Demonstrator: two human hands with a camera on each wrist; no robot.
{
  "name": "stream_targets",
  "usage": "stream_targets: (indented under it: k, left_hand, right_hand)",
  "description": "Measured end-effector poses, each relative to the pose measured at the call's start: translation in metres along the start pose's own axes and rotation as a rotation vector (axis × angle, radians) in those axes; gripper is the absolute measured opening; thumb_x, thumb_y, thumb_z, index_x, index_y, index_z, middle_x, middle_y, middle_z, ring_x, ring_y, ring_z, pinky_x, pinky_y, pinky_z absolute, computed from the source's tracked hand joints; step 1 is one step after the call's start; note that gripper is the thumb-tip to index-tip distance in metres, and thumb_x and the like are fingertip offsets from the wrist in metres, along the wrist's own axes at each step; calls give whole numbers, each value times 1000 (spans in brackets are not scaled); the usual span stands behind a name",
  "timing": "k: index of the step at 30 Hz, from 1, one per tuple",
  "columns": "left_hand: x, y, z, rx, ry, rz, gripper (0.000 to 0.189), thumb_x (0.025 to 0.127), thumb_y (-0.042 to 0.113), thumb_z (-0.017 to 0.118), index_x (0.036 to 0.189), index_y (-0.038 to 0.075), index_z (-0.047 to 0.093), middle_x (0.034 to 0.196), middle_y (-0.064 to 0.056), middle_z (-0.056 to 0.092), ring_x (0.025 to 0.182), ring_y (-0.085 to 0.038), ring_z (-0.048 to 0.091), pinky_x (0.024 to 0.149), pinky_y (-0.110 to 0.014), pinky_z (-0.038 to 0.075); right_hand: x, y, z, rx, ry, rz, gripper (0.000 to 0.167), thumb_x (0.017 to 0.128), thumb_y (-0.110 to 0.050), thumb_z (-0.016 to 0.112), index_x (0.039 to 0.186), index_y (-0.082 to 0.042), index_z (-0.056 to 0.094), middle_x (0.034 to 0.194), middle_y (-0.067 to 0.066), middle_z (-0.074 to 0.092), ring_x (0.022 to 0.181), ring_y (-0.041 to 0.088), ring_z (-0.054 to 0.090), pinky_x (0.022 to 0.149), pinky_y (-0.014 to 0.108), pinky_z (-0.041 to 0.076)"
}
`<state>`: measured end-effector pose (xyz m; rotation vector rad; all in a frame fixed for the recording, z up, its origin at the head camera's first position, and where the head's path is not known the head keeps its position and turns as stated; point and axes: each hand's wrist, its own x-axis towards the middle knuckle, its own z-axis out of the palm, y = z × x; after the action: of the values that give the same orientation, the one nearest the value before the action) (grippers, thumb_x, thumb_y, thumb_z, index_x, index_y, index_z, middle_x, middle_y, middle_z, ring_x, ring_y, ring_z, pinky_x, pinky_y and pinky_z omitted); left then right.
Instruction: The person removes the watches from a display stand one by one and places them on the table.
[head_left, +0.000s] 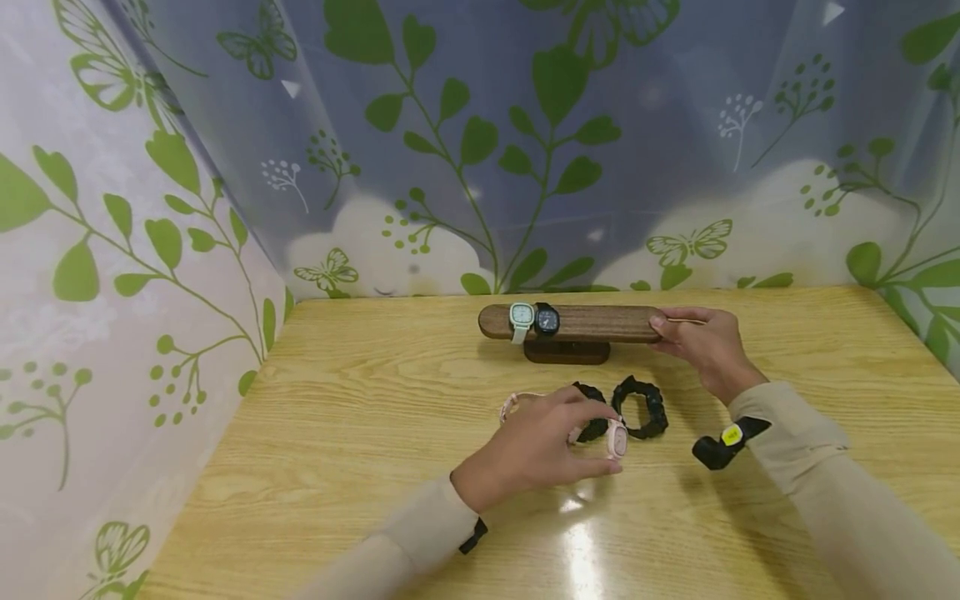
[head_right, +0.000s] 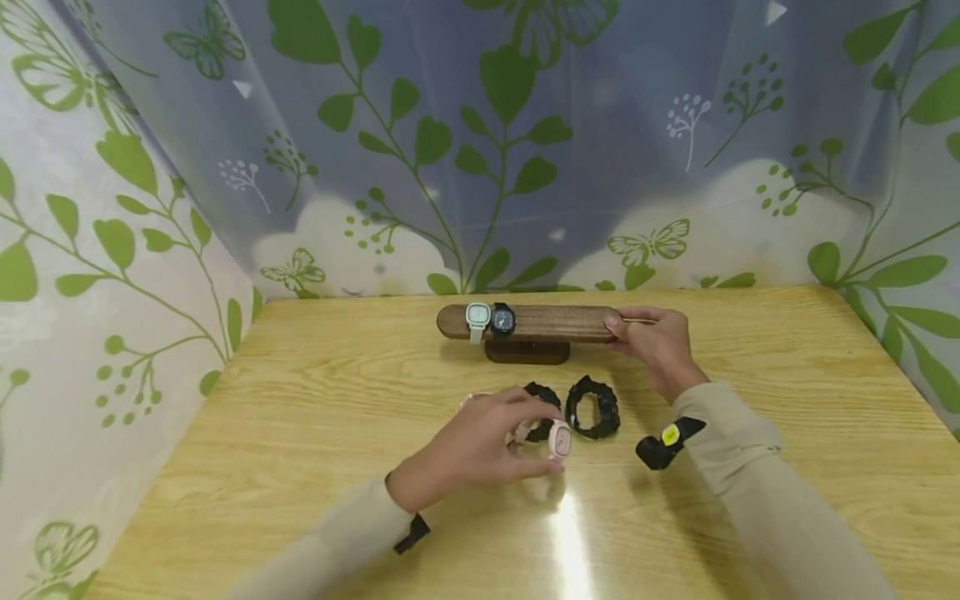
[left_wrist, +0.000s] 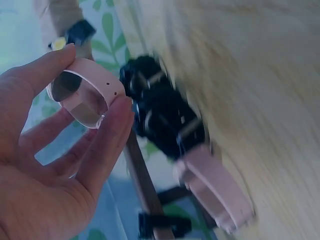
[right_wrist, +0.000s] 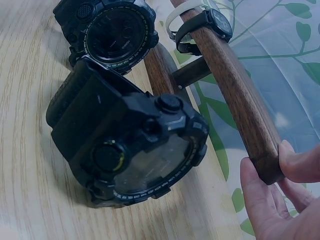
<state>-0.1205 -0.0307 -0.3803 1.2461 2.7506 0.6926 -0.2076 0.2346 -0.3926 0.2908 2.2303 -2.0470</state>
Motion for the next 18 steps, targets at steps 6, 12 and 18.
stream_targets:
  k: [6,12,18]
  left_hand:
    - [12,17,15,67,-85,4,57,89,58,72,135,25,66,128,5,65,103,-6,63,82,-21,54]
    - [22,29,27,92,-155,-28,56,88,60,72,133,26,68,125,6,66,99,-4,61,82,-26,53]
    - [28,32,38,117,-163,-41,54,86,58,75,128,24,71,112,9,67,82,2,53,60,-15,41]
  right_hand:
    - [0,1,-1,1,-11,2,57,101,-18,65,147,8,44,127,11,51,87,3,69,98,36,54]
    - [-1,2,-3,12,-4,5,57,101,-17,65,147,8,44,121,7,54,88,5,70,99,38,54]
    - [0,2,-2,12,-11,-8,56,101,-17,66,146,8,45,125,8,52,89,4,69,99,37,54]
